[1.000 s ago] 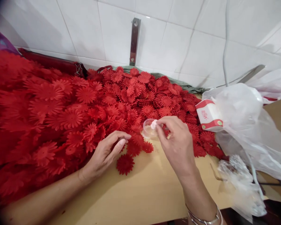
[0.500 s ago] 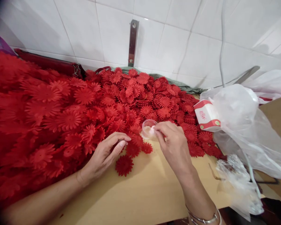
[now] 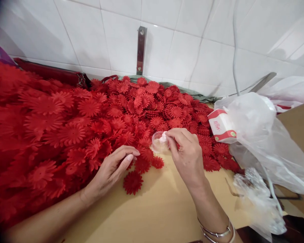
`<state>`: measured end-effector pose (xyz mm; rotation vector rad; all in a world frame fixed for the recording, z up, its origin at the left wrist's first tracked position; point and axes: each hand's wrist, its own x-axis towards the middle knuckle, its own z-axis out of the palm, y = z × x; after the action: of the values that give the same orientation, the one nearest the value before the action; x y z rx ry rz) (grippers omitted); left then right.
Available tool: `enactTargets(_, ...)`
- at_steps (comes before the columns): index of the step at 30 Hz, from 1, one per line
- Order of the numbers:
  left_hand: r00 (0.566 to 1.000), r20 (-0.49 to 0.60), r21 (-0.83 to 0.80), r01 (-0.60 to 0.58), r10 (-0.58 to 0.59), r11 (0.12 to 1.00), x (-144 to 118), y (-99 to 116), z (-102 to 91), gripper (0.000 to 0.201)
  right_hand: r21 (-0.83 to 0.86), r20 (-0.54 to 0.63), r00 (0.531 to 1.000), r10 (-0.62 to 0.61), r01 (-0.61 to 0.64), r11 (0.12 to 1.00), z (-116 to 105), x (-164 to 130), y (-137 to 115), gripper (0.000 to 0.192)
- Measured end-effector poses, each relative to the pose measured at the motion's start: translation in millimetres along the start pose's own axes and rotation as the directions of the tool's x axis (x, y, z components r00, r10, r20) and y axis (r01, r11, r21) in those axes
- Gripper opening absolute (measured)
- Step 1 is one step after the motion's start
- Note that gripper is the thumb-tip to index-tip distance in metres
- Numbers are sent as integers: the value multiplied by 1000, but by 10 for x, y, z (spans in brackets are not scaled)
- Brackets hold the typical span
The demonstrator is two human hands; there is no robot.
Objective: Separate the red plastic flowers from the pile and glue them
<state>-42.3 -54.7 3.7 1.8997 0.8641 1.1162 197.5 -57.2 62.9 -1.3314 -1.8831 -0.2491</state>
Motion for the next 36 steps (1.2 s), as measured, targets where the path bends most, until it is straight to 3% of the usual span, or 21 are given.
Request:
enactTargets(12,1000,8,2,18,-18,1000,9,19,-15,25,55,67,994,89,-93,994,128,-49,27,6)
enactTargets(16,1000,2,15,28,-28,1000,5,12,-15,24,30,-37,986,165,-164,986,-80,-119,36,10)
enactTargets(20,999,18,9,-51,51,999,-33,40,-16,21,-56,-206,926,315,-332,942,-407,-486,21,15)
enactTargets(22,993,35,7,-115,114,993,-60,66,-13,21,-66,-203,902,381,-400,914,-491,-738,-27,24)
enactTargets(23,988,47,11,-145,144,989,-72,80,-9,21,-51,-132,907,400,-409,911,-496,-851,-72,28)
enactTargets(26,974,76,55,-217,212,975,-97,115,12,23,19,57,954,294,-296,955,-383,-1061,-298,21)
enactTargets(28,966,81,110,-254,246,961,-106,128,29,26,68,98,972,212,-219,973,-244,-1087,-495,10)
enactTargets(31,957,47,188,-290,286,938,-124,131,49,31,103,111,989,94,-106,989,-33,-1058,-754,13)
enactTargets(36,947,-41,221,-303,319,927,-159,109,60,35,101,212,976,-43,22,995,158,-1058,-914,17)
